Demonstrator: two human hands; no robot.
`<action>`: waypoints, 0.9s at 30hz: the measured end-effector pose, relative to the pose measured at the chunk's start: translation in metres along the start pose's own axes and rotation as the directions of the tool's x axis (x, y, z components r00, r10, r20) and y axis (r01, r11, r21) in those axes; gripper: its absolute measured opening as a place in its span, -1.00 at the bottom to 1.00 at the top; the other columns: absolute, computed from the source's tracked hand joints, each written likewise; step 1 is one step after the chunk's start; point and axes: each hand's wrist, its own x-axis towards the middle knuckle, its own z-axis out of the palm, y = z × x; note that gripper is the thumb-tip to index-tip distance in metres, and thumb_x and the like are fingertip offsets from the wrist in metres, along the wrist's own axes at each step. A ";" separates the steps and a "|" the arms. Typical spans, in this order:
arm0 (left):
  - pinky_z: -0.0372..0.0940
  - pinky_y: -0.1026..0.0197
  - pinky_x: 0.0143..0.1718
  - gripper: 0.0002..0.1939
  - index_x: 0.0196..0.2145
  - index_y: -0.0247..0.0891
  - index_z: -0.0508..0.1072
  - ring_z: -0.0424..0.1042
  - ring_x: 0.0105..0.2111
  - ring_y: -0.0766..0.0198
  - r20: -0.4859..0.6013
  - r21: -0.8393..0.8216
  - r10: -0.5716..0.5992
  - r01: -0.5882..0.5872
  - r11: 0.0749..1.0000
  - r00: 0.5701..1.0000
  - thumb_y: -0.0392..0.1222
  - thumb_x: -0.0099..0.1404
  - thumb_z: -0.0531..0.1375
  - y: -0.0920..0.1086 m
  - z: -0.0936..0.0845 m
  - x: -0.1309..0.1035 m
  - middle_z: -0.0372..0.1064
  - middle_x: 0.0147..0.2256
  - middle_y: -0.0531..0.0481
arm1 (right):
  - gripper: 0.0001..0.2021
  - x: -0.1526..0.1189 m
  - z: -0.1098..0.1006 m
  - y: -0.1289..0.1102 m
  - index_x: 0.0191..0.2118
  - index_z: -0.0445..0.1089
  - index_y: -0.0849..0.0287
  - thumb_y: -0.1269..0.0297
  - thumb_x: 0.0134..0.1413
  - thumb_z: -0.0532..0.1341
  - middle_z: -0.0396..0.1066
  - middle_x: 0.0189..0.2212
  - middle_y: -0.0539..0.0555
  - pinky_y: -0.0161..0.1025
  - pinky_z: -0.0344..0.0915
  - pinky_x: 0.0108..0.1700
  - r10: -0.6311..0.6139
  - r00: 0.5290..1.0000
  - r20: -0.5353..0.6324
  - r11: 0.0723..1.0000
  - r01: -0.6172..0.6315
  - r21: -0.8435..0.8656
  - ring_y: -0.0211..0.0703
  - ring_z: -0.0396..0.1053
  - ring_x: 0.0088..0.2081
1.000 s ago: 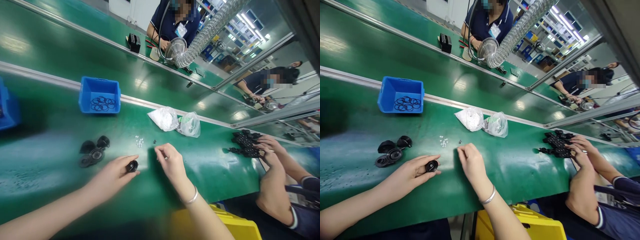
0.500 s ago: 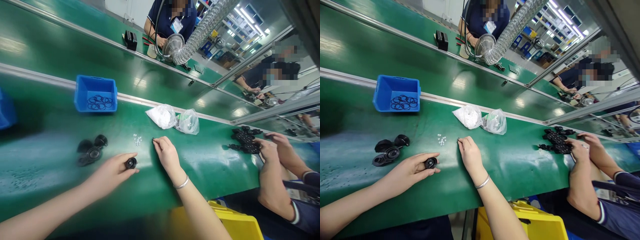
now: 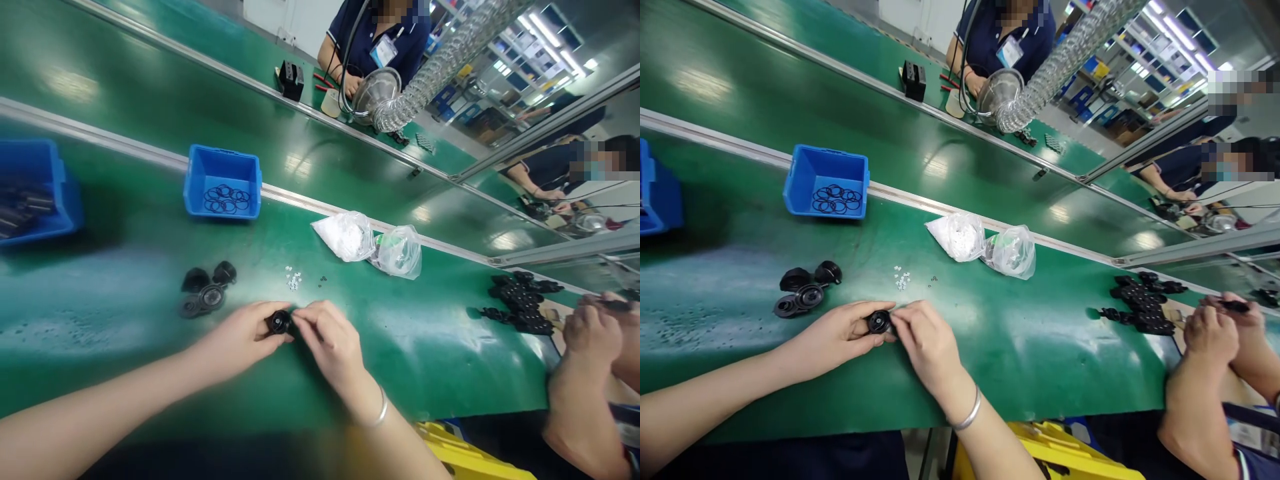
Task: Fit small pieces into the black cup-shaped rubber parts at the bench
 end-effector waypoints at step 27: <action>0.36 0.16 -0.21 -0.47 0.10 -0.21 0.35 0.50 -0.23 0.09 0.040 -0.246 -0.005 0.015 0.969 0.999 -0.17 0.14 0.21 -0.007 -0.005 0.002 0.52 -0.24 -0.05 | -0.60 -0.010 0.013 -0.009 0.11 0.29 0.20 0.56 0.16 0.15 0.35 -0.21 0.16 -0.16 0.39 -0.22 -0.103 0.987 0.123 0.991 0.091 0.098 -0.13 0.35 -0.20</action>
